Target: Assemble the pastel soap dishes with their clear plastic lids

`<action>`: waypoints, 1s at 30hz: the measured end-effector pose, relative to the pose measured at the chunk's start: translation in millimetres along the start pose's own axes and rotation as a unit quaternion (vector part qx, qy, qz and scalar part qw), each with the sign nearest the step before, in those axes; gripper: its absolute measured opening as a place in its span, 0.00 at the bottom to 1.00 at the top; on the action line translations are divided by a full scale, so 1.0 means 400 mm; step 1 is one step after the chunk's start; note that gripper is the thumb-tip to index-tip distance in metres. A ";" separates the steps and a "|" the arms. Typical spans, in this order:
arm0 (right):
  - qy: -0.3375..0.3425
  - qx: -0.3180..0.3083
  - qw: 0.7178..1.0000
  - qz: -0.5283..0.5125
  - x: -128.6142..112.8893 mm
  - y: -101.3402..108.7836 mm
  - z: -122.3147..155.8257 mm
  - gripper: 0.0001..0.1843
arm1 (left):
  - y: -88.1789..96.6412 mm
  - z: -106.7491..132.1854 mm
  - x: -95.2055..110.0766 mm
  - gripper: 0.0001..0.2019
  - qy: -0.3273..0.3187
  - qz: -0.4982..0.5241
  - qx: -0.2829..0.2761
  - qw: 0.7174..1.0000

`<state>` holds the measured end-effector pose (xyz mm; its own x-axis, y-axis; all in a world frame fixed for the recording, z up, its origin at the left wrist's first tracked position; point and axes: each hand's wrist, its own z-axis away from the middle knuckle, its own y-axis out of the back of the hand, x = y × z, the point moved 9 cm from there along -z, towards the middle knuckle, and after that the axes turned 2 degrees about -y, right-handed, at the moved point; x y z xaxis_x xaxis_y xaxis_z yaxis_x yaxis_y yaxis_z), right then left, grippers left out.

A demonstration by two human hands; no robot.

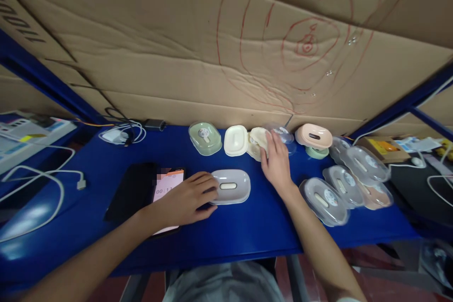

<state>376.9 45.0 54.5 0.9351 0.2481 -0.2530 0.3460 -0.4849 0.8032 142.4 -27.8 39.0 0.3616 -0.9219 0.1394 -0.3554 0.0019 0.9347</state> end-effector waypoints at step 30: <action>-0.116 0.072 0.989 -0.048 0.168 -0.039 0.009 0.28 | 0.002 -0.009 -0.080 0.04 0.057 0.098 0.033 0.993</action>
<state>434.5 66.0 23.1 0.8839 0.1069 -0.4553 0.4256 -0.5874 0.6883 133.6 3.1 36.5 0.3741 -0.8566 0.3554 -0.4822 0.1476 0.8635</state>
